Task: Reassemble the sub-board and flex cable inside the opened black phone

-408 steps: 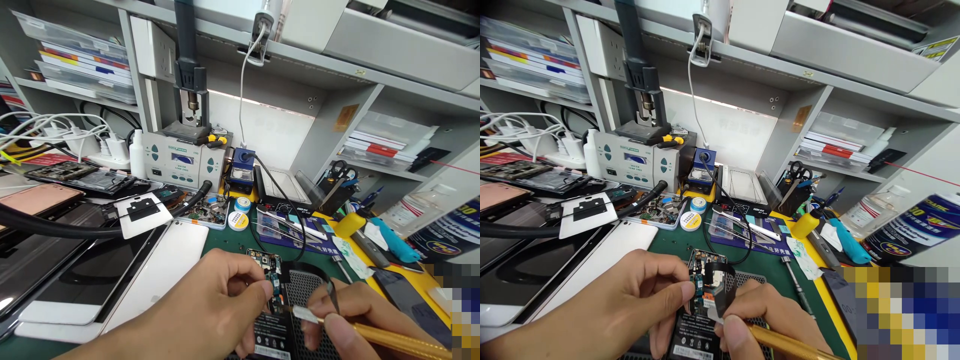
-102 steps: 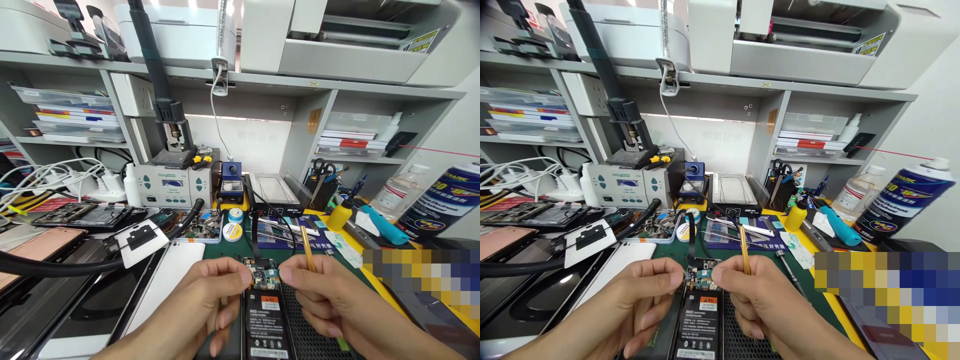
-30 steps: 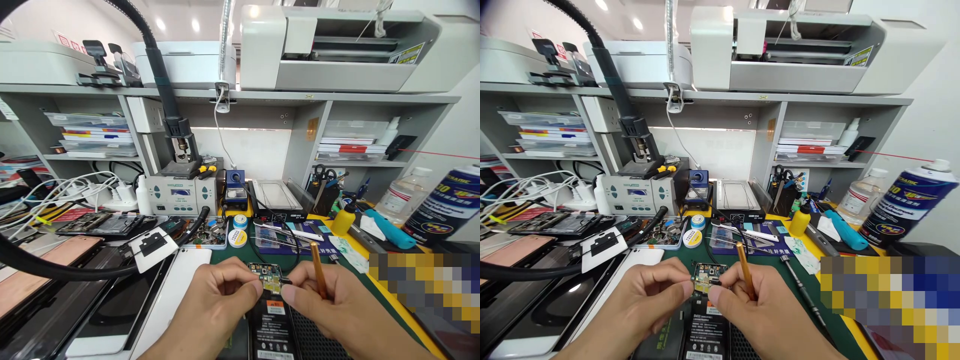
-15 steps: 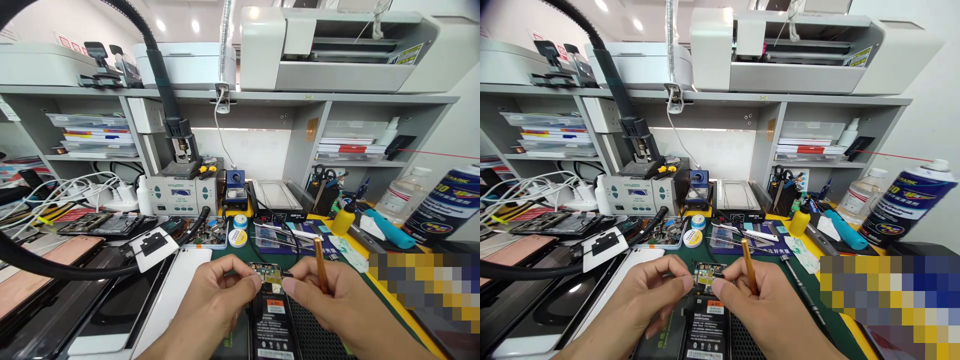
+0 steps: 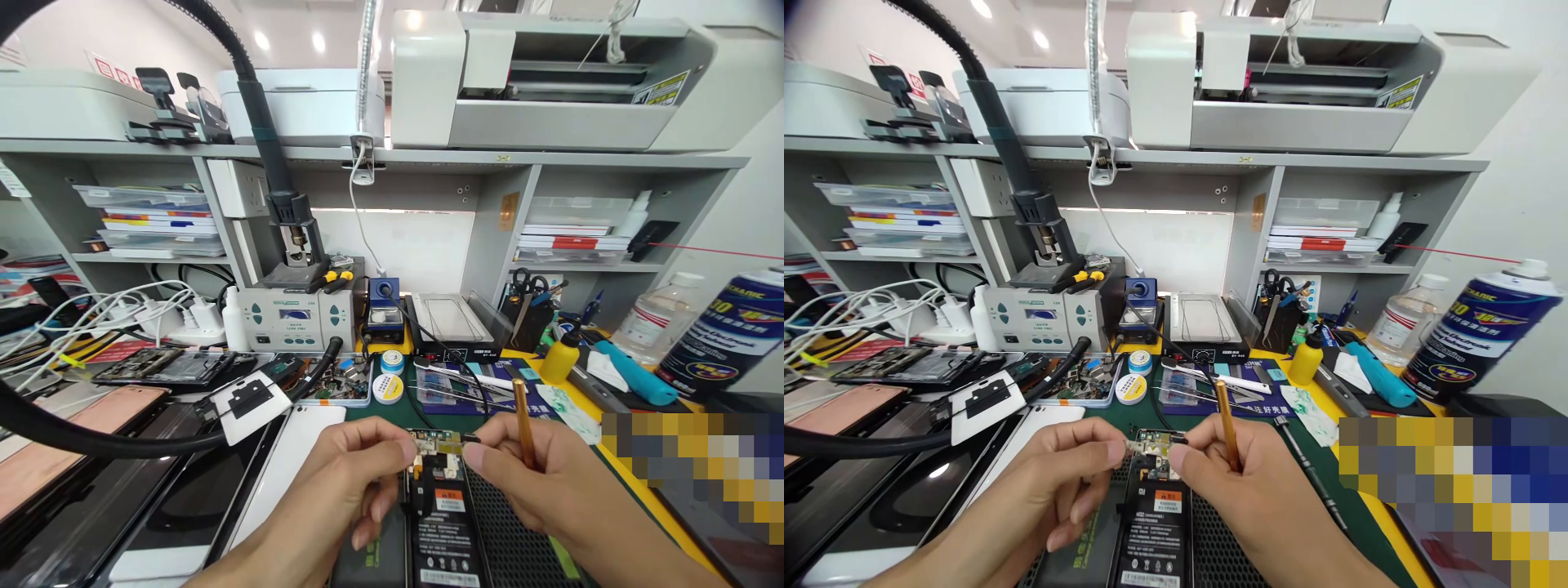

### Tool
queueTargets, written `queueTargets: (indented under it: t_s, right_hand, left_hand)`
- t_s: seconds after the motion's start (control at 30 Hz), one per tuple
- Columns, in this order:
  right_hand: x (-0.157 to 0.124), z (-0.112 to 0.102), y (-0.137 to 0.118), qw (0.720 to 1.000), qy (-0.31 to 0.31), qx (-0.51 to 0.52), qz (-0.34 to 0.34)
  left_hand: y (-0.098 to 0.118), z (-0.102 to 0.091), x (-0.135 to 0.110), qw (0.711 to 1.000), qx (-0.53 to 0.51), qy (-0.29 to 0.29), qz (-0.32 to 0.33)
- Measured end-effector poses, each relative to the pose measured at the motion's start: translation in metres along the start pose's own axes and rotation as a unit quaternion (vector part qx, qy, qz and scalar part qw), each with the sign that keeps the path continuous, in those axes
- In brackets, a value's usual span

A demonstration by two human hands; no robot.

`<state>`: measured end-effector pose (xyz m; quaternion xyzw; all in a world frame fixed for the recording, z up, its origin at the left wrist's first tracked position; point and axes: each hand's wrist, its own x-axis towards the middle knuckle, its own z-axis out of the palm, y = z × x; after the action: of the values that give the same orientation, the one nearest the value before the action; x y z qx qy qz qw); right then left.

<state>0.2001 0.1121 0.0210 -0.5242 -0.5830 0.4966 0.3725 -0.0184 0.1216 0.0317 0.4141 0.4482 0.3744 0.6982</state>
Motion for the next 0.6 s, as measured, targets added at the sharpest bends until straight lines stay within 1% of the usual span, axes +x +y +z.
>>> queueTargets:
  t_s: [0.1, 0.23, 0.6]
  right_hand:
    - [-0.003, 0.001, -0.004, 1.000, 0.004, -0.006, 0.001]
    - [-0.007, 0.003, -0.013, 1.000, 0.001, -0.026, 0.009]
    - [-0.010, 0.006, -0.016, 0.999, 0.009, -0.053, 0.011]
  left_hand:
    - [-0.001, 0.000, -0.001, 1.000, 0.005, 0.014, 0.013]
    - [-0.001, 0.001, -0.001, 1.000, 0.006, 0.013, 0.017]
    - [0.002, 0.004, -0.003, 1.000, -0.009, -0.026, -0.011]
